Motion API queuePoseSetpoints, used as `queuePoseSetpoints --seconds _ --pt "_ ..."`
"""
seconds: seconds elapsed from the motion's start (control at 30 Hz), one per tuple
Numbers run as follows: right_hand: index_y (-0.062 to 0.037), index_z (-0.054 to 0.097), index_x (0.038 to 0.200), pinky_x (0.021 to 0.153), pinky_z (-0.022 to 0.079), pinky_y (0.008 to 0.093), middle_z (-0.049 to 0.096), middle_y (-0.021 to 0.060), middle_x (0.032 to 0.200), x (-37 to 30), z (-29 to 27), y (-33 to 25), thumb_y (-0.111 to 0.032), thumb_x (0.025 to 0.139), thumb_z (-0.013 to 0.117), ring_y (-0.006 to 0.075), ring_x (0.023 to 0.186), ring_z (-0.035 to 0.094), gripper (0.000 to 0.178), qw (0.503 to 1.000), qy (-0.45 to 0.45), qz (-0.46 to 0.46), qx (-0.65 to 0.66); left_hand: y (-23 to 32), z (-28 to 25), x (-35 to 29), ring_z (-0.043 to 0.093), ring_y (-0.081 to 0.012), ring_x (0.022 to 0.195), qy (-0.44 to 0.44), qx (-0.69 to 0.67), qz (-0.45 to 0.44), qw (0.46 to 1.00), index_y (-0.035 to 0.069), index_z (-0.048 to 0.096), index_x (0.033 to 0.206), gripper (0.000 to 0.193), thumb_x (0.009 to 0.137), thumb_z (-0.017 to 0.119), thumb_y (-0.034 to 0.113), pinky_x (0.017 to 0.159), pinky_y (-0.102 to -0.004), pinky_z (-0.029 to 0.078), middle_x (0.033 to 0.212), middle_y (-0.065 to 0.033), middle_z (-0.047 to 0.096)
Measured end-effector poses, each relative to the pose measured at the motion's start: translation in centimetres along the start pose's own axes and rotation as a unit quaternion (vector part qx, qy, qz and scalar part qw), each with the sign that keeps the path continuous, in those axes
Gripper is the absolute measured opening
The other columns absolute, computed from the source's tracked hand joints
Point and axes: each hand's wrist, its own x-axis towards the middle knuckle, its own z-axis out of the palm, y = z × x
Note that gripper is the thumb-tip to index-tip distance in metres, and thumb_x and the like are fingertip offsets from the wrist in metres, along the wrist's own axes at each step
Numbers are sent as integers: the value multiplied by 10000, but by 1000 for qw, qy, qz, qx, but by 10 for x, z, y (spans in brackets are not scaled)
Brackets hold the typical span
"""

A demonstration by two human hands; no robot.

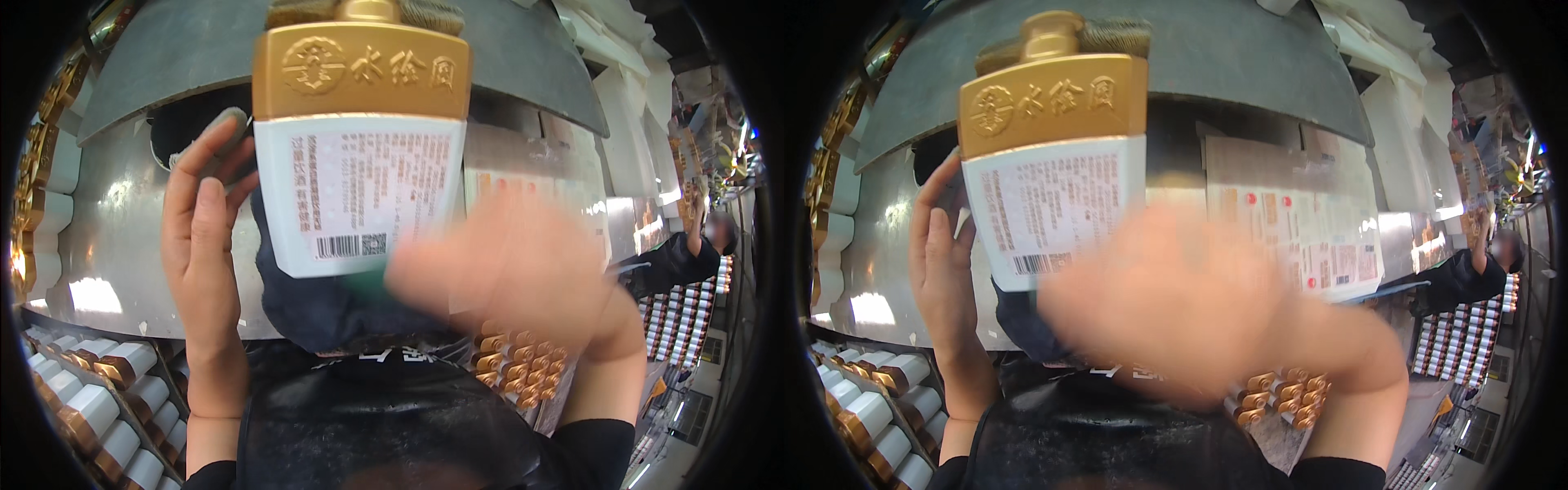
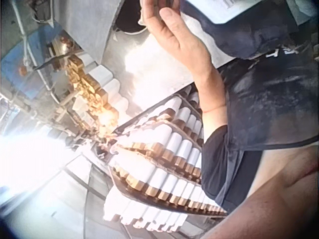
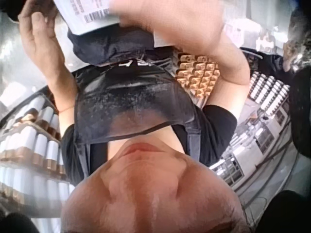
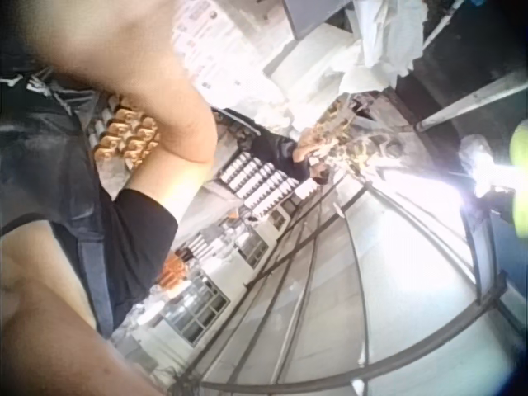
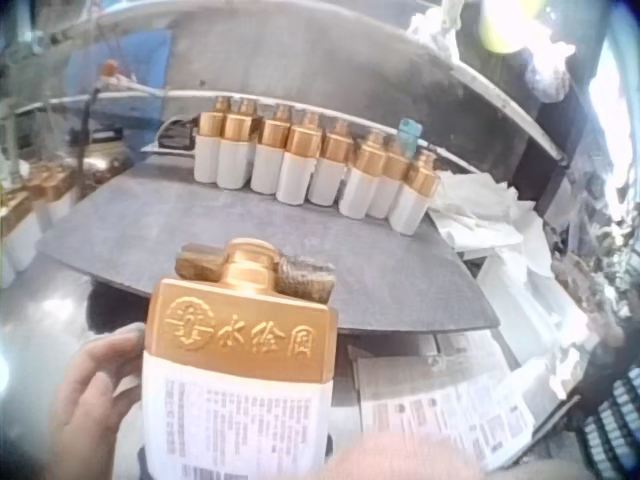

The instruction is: The person applies white labels to gold and white bottles using a green plastic scraper to smooth them out. They handle the bottles one at a time, applying labels to different sides and ensuring they are flat before placing the finished bottles on a metal table.

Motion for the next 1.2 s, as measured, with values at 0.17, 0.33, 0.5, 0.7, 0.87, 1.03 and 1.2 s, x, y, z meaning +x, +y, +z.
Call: queuePoseSetpoints --seconds 0.17,0.33,0.5,0.7,0.87,1.03,1.2 --pt "-62 681 1014 719 515 262 688 36 988 -16 -18 25 18 815 656 157 848 647 215 997 24 -7 -78 -1 2 3 507 -244 1242 1 22 14 1000 -17 466 1352 417 1018 412 228 1034 -370 417 1376 -149 490" --pt "-63 672 912 637 503 299 652 15 839 -38 6 -4 -49 760 678 169 767 616 152 994 101 21 23 3 7 3 518 -230 1224 -29 6 3 1000 -23 477 1341 405 1019 416 216 1035 -357 417 1322 -146 532" --pt "-63 678 819 596 485 264 638 29 799 -23 23 -18 -84 756 686 141 752 606 67 990 107 -74 50 5 9 -1 538 -219 1200 -14 -26 26 999 -25 493 1327 397 1014 433 211 1030 -354 418 1283 -144 555" --pt "-15 649 1080 710 586 303 694 91 984 32 23 -15 -109 911 605 198 850 681 199 988 72 101 96 6 -3 -4 542 -216 1193 -21 0 1 1000 -12 519 1308 388 1002 442 215 1010 -335 429 1295 -125 558" --pt "-39 595 765 532 443 266 556 56 775 28 55 -47 -163 684 608 156 653 547 149 982 63 -167 57 2 -15 -5 540 -227 1200 3 -46 -15 999 -17 512 1311 391 998 440 206 1017 -347 426 1310 -145 554" --pt "-59 529 647 502 411 281 514 43 678 30 64 -52 -194 611 603 185 619 530 158 983 177 -39 34 2 -25 -2 567 -271 1186 11 -23 -11 1000 -50 495 1303 413 1009 410 227 1021 -374 439 1314 -186 542" --pt "-49 588 747 551 440 272 565 43 718 1 26 -71 -143 699 614 171 651 563 109 975 88 13 202 -9 -8 -3 463 -307 1298 -108 -112 109 982 43 154 1501 883 841 711 229 1050 -391 413 1554 -133 214"
